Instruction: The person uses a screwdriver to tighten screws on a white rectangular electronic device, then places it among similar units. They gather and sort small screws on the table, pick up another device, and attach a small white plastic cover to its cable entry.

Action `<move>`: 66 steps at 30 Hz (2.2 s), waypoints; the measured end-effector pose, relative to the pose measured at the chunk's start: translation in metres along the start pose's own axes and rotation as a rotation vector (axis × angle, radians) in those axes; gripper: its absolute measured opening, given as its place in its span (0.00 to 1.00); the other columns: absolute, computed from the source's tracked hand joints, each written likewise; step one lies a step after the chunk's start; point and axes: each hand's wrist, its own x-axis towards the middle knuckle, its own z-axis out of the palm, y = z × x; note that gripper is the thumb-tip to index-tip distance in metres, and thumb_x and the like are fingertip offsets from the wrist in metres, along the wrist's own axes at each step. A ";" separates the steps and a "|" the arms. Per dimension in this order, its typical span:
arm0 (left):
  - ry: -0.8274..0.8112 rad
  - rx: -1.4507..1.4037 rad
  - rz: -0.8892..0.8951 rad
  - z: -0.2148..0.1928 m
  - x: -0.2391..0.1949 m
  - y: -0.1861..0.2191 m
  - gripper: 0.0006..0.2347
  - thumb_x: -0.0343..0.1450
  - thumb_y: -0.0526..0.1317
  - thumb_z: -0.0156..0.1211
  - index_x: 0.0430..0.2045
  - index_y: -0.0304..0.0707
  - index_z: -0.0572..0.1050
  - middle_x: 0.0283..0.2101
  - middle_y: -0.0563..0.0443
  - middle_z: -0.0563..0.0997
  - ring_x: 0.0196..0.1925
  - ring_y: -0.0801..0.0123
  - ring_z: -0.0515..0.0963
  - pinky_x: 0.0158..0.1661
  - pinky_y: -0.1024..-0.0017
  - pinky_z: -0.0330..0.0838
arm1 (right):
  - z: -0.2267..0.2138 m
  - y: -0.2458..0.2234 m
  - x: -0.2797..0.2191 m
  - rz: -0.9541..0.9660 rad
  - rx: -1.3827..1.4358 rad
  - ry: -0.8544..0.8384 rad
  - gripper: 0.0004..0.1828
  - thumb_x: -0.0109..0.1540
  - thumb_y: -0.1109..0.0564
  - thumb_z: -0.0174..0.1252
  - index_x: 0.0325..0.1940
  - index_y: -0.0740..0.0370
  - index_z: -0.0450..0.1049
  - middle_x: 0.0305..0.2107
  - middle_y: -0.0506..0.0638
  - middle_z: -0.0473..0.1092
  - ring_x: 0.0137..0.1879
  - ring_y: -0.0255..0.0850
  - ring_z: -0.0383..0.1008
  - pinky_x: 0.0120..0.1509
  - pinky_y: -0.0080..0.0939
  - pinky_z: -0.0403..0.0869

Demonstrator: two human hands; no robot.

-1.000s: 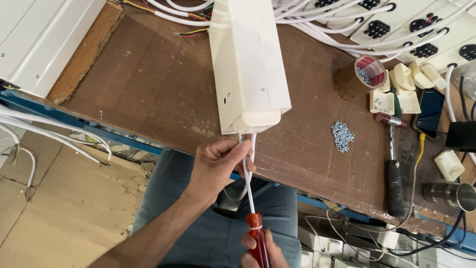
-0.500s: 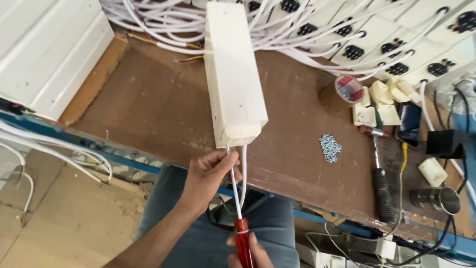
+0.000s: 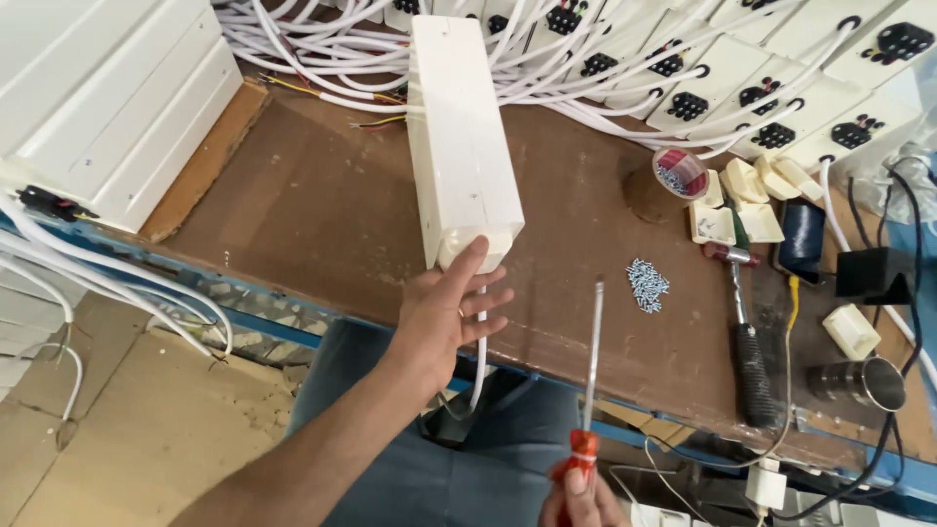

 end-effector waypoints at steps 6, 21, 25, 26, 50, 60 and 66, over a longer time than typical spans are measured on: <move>0.083 0.054 0.056 0.000 0.005 -0.006 0.29 0.64 0.57 0.64 0.49 0.29 0.76 0.41 0.42 0.87 0.31 0.67 0.85 0.31 0.71 0.78 | 0.021 -0.040 -0.010 -0.228 0.000 -0.063 0.18 0.65 0.49 0.53 0.41 0.69 0.77 0.05 0.52 0.63 0.09 0.35 0.57 0.17 0.35 0.57; -0.174 0.491 -0.021 -0.021 -0.012 0.003 0.20 0.69 0.54 0.57 0.46 0.39 0.77 0.28 0.50 0.87 0.24 0.72 0.87 0.22 0.73 0.79 | 0.067 -0.117 0.037 -0.507 -0.326 0.033 0.20 0.67 0.49 0.56 0.54 0.67 0.77 0.25 0.45 0.70 0.29 0.31 0.65 0.30 0.31 0.64; -0.565 0.741 0.257 -0.012 -0.039 0.043 0.17 0.74 0.49 0.62 0.46 0.32 0.80 0.29 0.52 0.86 0.26 0.78 0.85 0.26 0.83 0.79 | 0.096 -0.170 0.023 -0.722 -0.376 0.074 0.21 0.68 0.46 0.56 0.53 0.68 0.76 0.32 0.48 0.71 0.35 0.33 0.69 0.35 0.30 0.69; -0.552 0.815 0.633 -0.006 -0.038 0.057 0.14 0.75 0.46 0.62 0.45 0.34 0.80 0.28 0.54 0.85 0.26 0.78 0.83 0.26 0.82 0.76 | 0.106 -0.180 0.018 -0.889 -0.400 0.100 0.23 0.68 0.44 0.56 0.53 0.68 0.74 0.37 0.50 0.72 0.39 0.34 0.72 0.38 0.30 0.72; -0.123 1.005 1.345 0.061 0.113 0.096 0.06 0.69 0.35 0.70 0.33 0.40 0.78 0.31 0.55 0.87 0.33 0.70 0.88 0.33 0.73 0.79 | 0.188 -0.198 0.100 -0.387 0.319 -0.149 0.19 0.62 0.45 0.67 0.27 0.63 0.76 0.21 0.48 0.73 0.24 0.33 0.72 0.29 0.33 0.72; -0.187 1.113 1.332 0.071 0.118 0.096 0.06 0.67 0.36 0.71 0.32 0.44 0.79 0.31 0.60 0.87 0.33 0.72 0.86 0.36 0.69 0.78 | 0.171 -0.194 0.124 -0.334 0.477 -0.294 0.17 0.64 0.48 0.67 0.27 0.54 0.71 0.17 0.39 0.63 0.18 0.28 0.57 0.21 0.30 0.55; -0.135 1.158 1.302 0.073 0.115 0.098 0.06 0.67 0.37 0.72 0.32 0.43 0.79 0.30 0.60 0.86 0.32 0.70 0.84 0.35 0.67 0.75 | 0.182 -0.211 0.095 -0.322 0.424 -0.195 0.17 0.62 0.44 0.64 0.25 0.55 0.74 0.17 0.40 0.67 0.18 0.28 0.58 0.21 0.31 0.54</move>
